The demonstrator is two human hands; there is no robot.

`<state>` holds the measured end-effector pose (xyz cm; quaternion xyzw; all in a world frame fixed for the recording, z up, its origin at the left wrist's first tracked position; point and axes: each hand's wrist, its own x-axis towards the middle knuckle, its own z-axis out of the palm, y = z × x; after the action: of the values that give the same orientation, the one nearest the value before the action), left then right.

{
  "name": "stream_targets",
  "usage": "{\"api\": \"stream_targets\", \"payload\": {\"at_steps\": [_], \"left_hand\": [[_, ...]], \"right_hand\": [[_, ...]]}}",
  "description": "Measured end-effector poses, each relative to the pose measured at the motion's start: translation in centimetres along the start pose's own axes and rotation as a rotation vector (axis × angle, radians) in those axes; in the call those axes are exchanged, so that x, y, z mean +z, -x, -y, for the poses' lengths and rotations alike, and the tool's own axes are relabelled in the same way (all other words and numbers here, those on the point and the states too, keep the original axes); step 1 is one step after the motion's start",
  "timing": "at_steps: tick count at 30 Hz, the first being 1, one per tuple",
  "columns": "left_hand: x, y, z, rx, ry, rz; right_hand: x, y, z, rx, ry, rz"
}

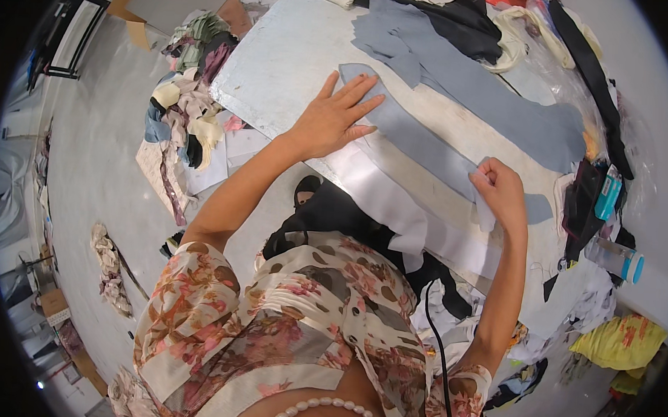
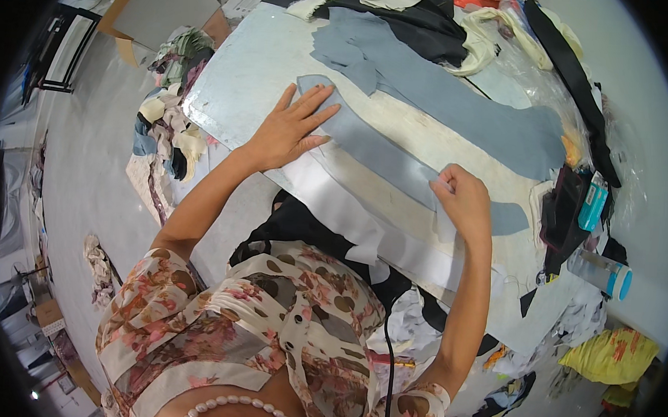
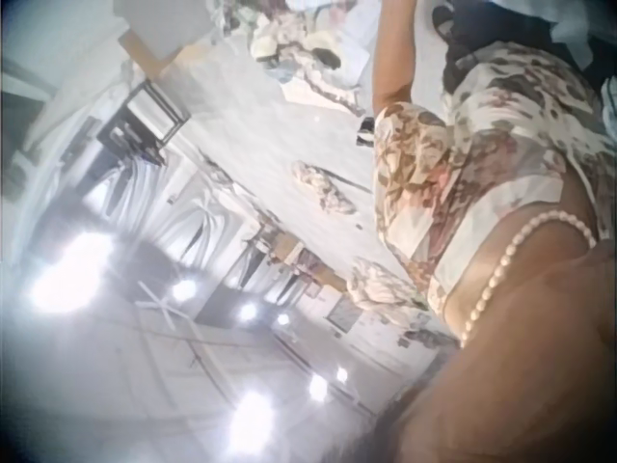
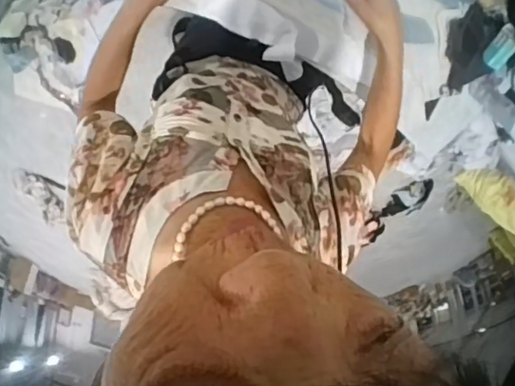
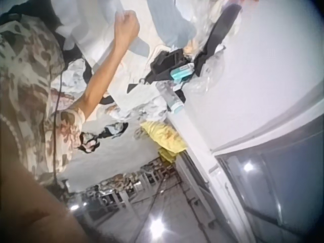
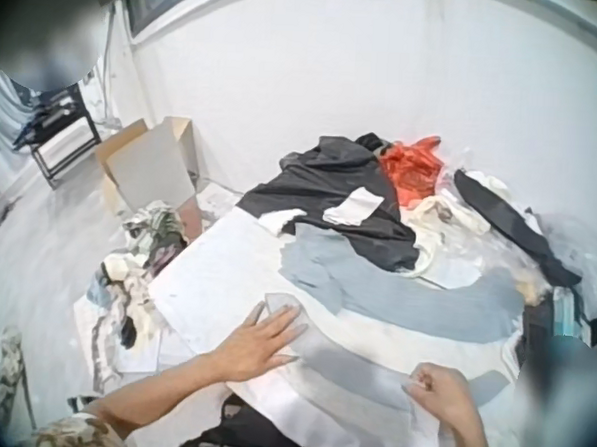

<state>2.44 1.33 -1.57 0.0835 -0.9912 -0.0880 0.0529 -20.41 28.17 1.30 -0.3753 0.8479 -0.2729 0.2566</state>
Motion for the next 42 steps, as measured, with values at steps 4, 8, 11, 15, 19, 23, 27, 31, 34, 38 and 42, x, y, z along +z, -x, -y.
{"api": "stream_targets", "payload": {"at_steps": [4,8,11,15,19,23,27,31,34,38,42], "left_hand": [[-0.3,-0.4,-3.2,0.111,-0.024,-0.019],[0.3,-1.3,-4.3,0.235,0.09,0.064],[0.2,-1.7,-3.6,0.263,0.101,0.08],[-0.2,-1.9,-3.6,0.283,0.082,0.068],[-0.8,-3.7,-7.3,0.427,0.09,0.002],[1.6,-4.9,-9.7,0.522,0.121,0.093],[1.9,-5.3,-8.8,0.553,0.19,0.116],[1.5,-5.6,-8.5,0.578,0.18,0.129],[1.4,-5.5,-8.5,0.581,0.181,0.129],[1.2,-5.6,-8.5,0.576,0.157,0.148],[1.3,-5.8,-8.4,0.575,0.17,0.148]], "right_hand": [[0.2,-0.2,-0.2,0.003,0.004,-0.003],[-0.5,0.0,0.1,0.021,0.023,0.007],[-1.3,0.0,-0.8,0.022,0.027,-0.029],[-1.0,0.5,-1.1,0.006,0.055,-0.097],[-0.9,0.6,-0.9,-0.004,0.063,-0.107],[-1.3,0.8,-0.8,-0.048,0.098,-0.102],[-4.3,1.4,-4.2,0.05,-0.095,0.045],[-6.0,2.8,-5.4,0.127,-0.268,0.083],[-6.0,3.3,-5.4,0.107,-0.169,0.037],[-7.2,3.7,-4.4,0.094,-0.241,0.089],[-8.8,3.4,-5.1,0.105,-0.258,0.251]]}}
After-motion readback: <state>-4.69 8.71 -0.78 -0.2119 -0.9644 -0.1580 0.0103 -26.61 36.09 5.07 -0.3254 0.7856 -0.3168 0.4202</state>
